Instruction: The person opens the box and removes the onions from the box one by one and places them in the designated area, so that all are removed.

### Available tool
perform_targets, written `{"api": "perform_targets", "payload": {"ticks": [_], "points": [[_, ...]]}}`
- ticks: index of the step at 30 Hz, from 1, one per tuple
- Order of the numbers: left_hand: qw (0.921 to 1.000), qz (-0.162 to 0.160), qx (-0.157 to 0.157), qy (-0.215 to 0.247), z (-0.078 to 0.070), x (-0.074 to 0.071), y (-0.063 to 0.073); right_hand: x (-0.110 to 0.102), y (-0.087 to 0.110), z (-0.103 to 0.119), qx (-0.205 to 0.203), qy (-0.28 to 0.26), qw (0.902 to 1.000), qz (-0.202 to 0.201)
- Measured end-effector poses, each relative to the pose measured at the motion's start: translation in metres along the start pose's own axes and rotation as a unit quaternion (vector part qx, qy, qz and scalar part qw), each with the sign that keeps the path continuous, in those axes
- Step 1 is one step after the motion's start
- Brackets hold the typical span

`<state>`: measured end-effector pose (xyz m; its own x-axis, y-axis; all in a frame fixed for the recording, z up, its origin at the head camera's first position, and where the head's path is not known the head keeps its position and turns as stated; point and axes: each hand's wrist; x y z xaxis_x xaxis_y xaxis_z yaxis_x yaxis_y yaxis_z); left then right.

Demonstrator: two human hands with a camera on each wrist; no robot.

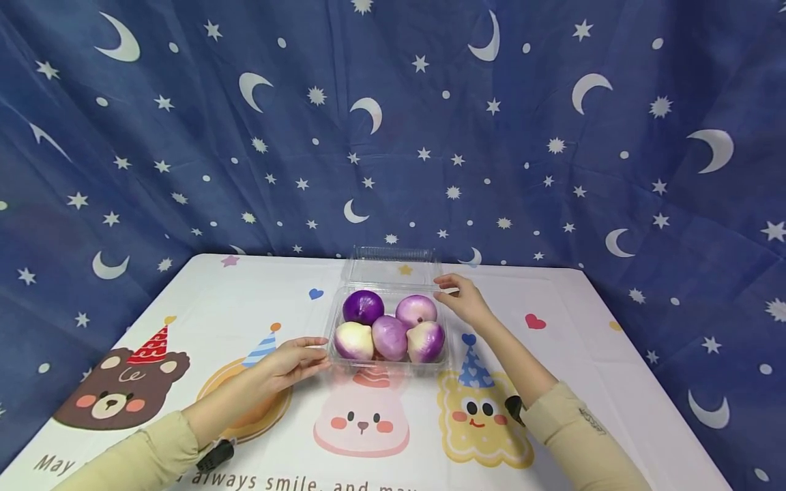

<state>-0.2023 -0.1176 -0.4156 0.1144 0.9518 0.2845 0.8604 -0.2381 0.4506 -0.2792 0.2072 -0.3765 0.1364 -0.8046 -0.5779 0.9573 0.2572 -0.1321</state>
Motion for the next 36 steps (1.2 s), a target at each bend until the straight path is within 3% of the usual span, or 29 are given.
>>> {"api": "perform_targets", "payload": {"ticks": [11,16,20,36], "points": [[1.0000,-0.008,0.001,-0.002,0.001,0.000,-0.002,-0.003,0.017,0.011,-0.041,0.041,0.9967,0.057],[1.0000,-0.010,0.000,-0.001,0.000,0.001,-0.001,0.000,0.027,0.015,-0.033,0.065,0.9937,0.086],[1.0000,-0.005,-0.003,0.001,0.001,0.000,0.001,0.003,0.034,0.017,-0.049,0.091,0.9894,0.102],[0.9999,0.005,0.003,0.012,0.003,-0.002,0.003,0.007,0.044,0.017,-0.088,0.129,0.9829,0.097]]}}
Point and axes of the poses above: each hand's wrist, its own y-axis away from the middle knuckle, its own x-axis out of the palm, z = x × y, and after that the axes turned 2 degrees about -x, right-handed
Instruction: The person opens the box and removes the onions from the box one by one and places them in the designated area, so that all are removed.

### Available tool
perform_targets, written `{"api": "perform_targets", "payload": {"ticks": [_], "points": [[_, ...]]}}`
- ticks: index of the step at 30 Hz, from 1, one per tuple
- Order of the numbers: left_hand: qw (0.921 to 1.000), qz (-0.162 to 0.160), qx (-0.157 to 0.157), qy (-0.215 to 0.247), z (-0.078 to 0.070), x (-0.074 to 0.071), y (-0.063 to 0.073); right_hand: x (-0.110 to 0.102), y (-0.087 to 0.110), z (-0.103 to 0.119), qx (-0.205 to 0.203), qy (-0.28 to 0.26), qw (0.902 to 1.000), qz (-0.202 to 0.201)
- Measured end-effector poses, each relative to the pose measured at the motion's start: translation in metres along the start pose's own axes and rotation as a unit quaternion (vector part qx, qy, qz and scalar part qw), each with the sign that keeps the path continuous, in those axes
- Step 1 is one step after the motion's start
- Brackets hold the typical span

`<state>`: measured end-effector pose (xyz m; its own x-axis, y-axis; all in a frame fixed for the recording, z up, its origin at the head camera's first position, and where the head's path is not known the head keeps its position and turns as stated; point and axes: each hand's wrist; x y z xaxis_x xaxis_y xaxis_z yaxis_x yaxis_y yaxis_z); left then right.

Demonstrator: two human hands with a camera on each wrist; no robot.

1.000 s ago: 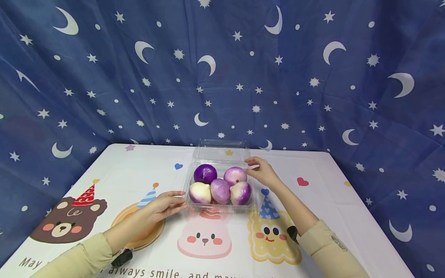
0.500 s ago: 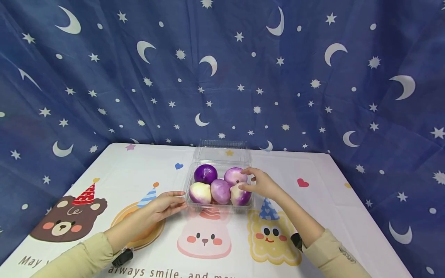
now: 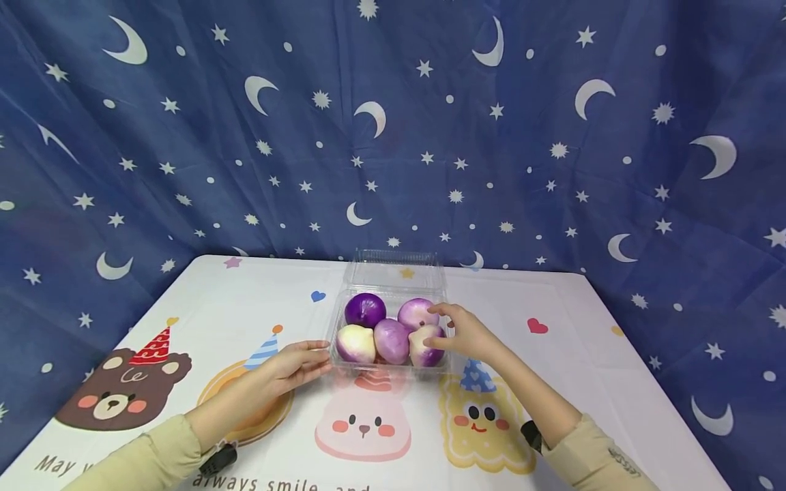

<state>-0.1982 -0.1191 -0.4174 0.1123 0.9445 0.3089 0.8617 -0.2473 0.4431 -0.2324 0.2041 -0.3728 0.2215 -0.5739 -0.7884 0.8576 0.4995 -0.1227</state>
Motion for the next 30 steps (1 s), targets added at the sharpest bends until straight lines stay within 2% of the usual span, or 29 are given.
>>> {"api": "perform_targets", "payload": {"ticks": [8,14,20,30], "points": [[0.9999,-0.009,0.001,0.007,0.001,0.000,0.001,0.007,0.001,0.002,0.008,0.012,0.9998,-0.011],[1.0000,-0.008,0.000,0.005,-0.001,0.002,0.001,0.012,0.001,0.001,-0.007,0.035,0.9992,-0.019],[0.9999,-0.009,0.001,0.008,-0.002,0.003,-0.001,0.014,0.004,0.004,0.018,0.054,0.9983,-0.015],[1.0000,-0.009,0.002,0.002,-0.001,0.002,0.000,0.023,0.006,0.008,0.001,0.085,0.9962,-0.016]]}}
Point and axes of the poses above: each hand's wrist, its own y-axis away from the middle knuckle, its own x-axis out of the palm, z = x × y, and after that the axes turned 2 degrees about -x, right-handed
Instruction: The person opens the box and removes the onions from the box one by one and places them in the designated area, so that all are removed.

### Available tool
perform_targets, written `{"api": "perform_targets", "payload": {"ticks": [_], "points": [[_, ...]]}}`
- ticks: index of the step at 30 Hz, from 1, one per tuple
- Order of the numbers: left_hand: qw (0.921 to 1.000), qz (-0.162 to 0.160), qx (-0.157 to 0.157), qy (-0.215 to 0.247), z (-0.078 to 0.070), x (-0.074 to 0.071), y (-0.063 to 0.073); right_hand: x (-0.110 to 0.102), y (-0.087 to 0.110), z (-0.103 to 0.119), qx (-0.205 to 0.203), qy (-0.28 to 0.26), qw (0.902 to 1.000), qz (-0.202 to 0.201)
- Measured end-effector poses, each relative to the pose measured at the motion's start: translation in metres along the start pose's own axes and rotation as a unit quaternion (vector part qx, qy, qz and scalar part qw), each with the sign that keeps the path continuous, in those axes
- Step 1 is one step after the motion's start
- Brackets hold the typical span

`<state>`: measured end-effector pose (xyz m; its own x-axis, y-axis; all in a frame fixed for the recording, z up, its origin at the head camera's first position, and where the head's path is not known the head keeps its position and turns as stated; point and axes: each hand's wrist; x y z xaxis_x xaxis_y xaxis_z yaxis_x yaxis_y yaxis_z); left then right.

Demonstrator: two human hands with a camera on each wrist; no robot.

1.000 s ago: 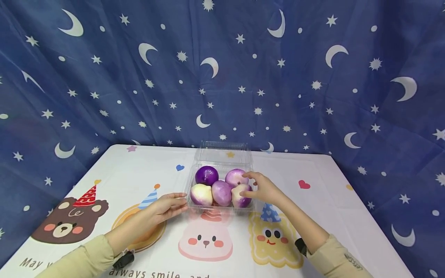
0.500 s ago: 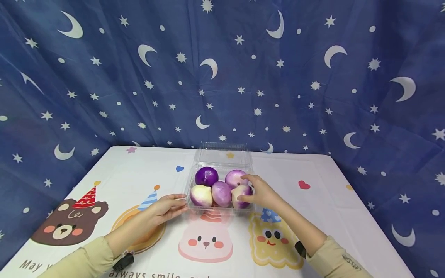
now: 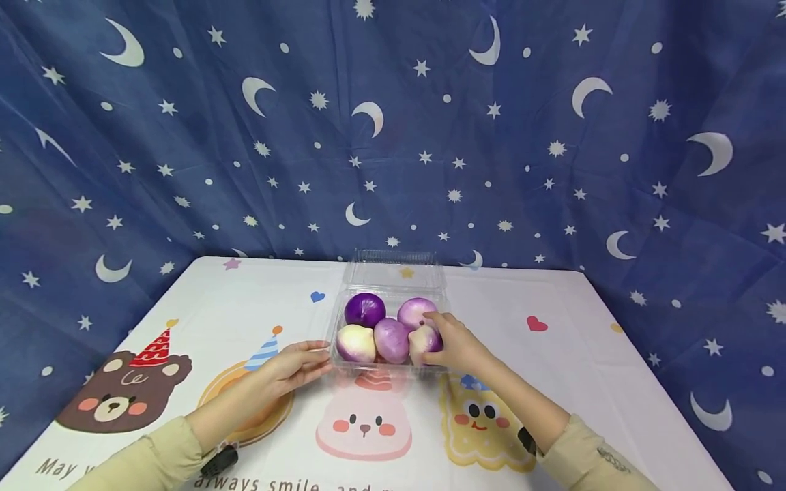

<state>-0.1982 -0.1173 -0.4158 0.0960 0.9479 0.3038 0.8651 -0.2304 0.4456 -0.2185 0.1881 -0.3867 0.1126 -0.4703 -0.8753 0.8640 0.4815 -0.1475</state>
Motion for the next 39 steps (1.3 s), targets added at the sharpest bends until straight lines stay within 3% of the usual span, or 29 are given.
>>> {"api": "perform_targets", "payload": {"ticks": [13,39], "points": [[1.0000,0.000,-0.001,-0.003,0.0009,-0.0014,-0.0001,0.0059,0.0019,0.0042,0.005,0.037,0.9993,0.006],[0.9999,-0.008,-0.002,0.012,0.0012,0.0004,-0.0018,0.0061,-0.0012,0.0048,0.008,0.054,0.9985,0.002]]}}
Point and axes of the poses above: each hand's wrist, its own y-axis away from the middle knuckle, its own x-axis out of the palm, z = x × y, and after that the axes turned 2 degrees about -x, right-handed
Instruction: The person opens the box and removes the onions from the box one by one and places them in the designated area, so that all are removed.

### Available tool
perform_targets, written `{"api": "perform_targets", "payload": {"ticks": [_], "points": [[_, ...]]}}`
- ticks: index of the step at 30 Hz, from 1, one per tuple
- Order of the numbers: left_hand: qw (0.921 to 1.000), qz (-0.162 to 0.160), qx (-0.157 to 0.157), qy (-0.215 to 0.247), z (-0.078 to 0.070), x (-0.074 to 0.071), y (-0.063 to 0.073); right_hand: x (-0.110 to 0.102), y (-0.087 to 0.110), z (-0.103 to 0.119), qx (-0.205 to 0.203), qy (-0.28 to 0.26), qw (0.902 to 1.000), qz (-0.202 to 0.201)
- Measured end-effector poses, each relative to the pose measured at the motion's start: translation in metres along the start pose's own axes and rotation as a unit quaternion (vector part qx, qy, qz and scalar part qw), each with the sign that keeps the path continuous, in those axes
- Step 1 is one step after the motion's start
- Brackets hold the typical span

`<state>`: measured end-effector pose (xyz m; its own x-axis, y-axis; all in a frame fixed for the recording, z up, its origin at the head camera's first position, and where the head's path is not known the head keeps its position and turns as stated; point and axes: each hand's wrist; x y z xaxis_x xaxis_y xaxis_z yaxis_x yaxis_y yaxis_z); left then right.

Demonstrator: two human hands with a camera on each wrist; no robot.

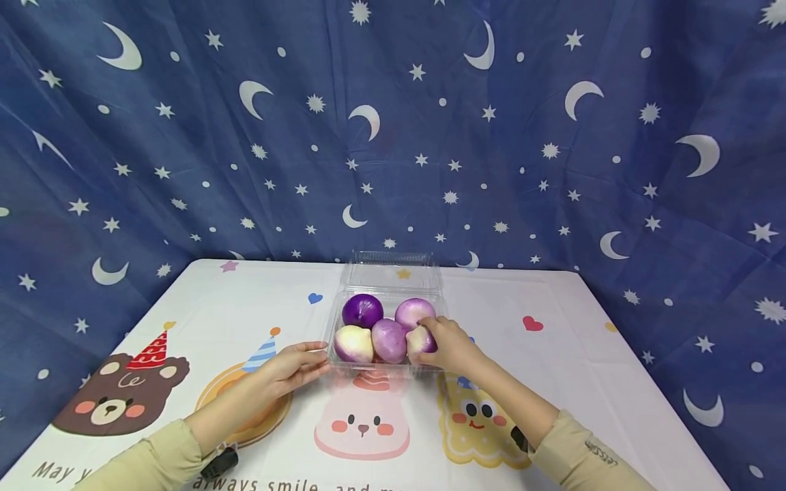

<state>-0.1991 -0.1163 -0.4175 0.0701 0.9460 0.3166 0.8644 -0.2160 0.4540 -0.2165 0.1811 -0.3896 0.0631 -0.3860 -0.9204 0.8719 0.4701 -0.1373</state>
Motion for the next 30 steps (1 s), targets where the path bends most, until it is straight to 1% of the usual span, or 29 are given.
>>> {"api": "perform_targets", "payload": {"ticks": [5,9,12,13,16,19,20,21,25,30], "points": [[1.0000,0.001,0.000,-0.003,0.000,-0.001,0.001,0.000,-0.001,0.000,0.004,-0.010,0.9999,0.001],[1.0000,-0.006,0.002,-0.008,0.002,-0.002,0.000,0.000,-0.002,-0.001,0.002,-0.018,0.9998,0.004],[0.9999,0.004,0.012,-0.004,0.007,-0.007,-0.006,-0.002,-0.003,-0.002,-0.002,-0.025,0.9997,0.008],[0.9995,0.026,0.019,0.004,0.010,-0.012,-0.011,-0.004,-0.003,-0.003,-0.001,-0.028,0.9996,0.009],[0.9990,0.036,0.026,0.007,0.012,-0.015,-0.015,-0.008,-0.005,-0.003,-0.002,-0.034,0.9994,0.010],[0.9995,0.024,0.020,-0.001,0.008,-0.010,-0.012,-0.012,-0.005,-0.003,-0.002,-0.037,0.9992,0.011],[0.9999,0.004,0.013,-0.010,0.005,-0.006,-0.008,-0.013,-0.005,-0.002,-0.003,-0.038,0.9992,0.011],[0.9999,-0.001,0.010,-0.011,0.003,-0.004,-0.005,-0.013,-0.005,-0.002,-0.002,-0.040,0.9991,0.012],[1.0000,-0.005,0.003,-0.003,-0.001,0.000,0.001,-0.016,-0.005,-0.001,0.005,-0.045,0.9989,0.011],[1.0000,-0.002,0.000,0.006,0.001,0.001,0.000,-0.020,-0.003,-0.003,0.013,-0.057,0.9983,0.004]]}}
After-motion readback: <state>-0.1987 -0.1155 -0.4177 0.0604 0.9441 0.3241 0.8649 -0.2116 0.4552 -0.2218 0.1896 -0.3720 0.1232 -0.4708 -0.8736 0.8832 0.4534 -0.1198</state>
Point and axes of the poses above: each hand's wrist, its own y-axis away from the middle knuckle, its own x-axis out of the palm, z = x × y, and after that the axes turned 2 degrees about -x, right-handed
